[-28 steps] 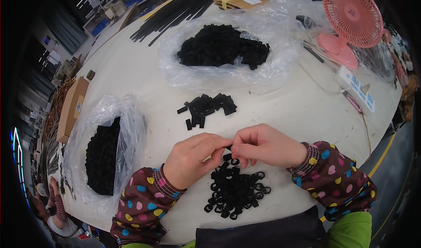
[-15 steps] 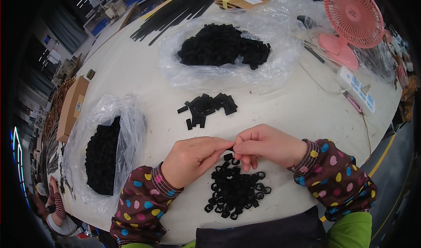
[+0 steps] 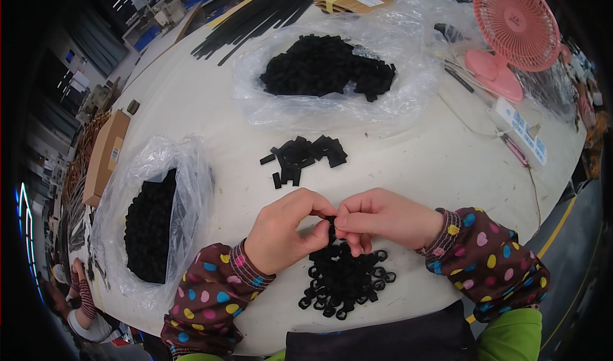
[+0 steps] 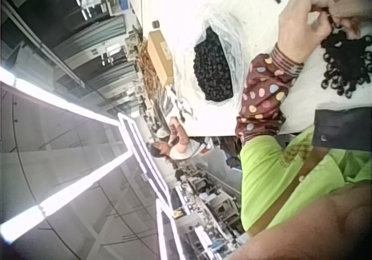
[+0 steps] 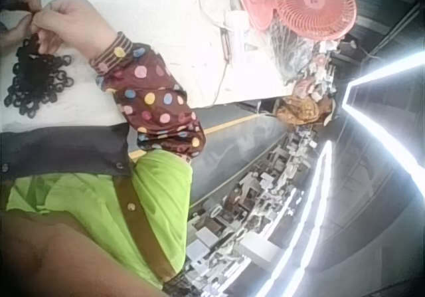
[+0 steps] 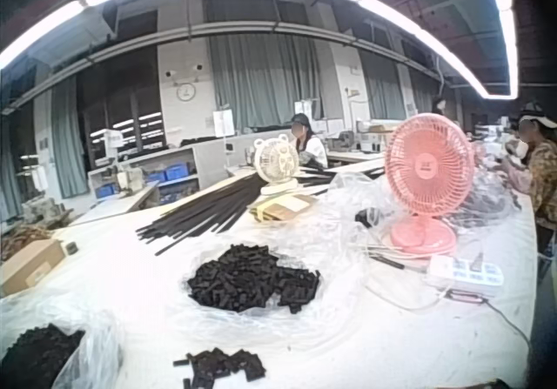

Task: The person folds small black straps into loops by hand and places them into a pile on the table.

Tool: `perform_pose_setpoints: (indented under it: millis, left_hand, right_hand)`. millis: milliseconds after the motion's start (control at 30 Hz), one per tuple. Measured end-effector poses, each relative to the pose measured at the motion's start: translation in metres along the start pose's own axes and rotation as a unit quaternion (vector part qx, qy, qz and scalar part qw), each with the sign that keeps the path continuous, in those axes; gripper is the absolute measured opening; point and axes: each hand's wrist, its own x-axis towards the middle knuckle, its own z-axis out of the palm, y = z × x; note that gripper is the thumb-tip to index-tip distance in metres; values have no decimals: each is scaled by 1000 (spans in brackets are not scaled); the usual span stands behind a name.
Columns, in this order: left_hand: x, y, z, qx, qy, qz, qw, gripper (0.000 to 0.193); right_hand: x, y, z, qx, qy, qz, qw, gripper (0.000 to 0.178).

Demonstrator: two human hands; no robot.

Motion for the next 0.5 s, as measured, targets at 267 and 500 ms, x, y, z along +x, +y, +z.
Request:
perform_pose_setpoints:
  millis: [267, 500]
  left_hand:
    - [-2, -3, 3, 34, 67, -32, 997, 20]
    - [-7, 0, 12, -43, 144, -67, 986, 24]
  right_hand:
    - [4, 4, 9, -116, 114, -131, 978, 19]
    - [3, 4, 14, -194, 176, -228, 938, 16]
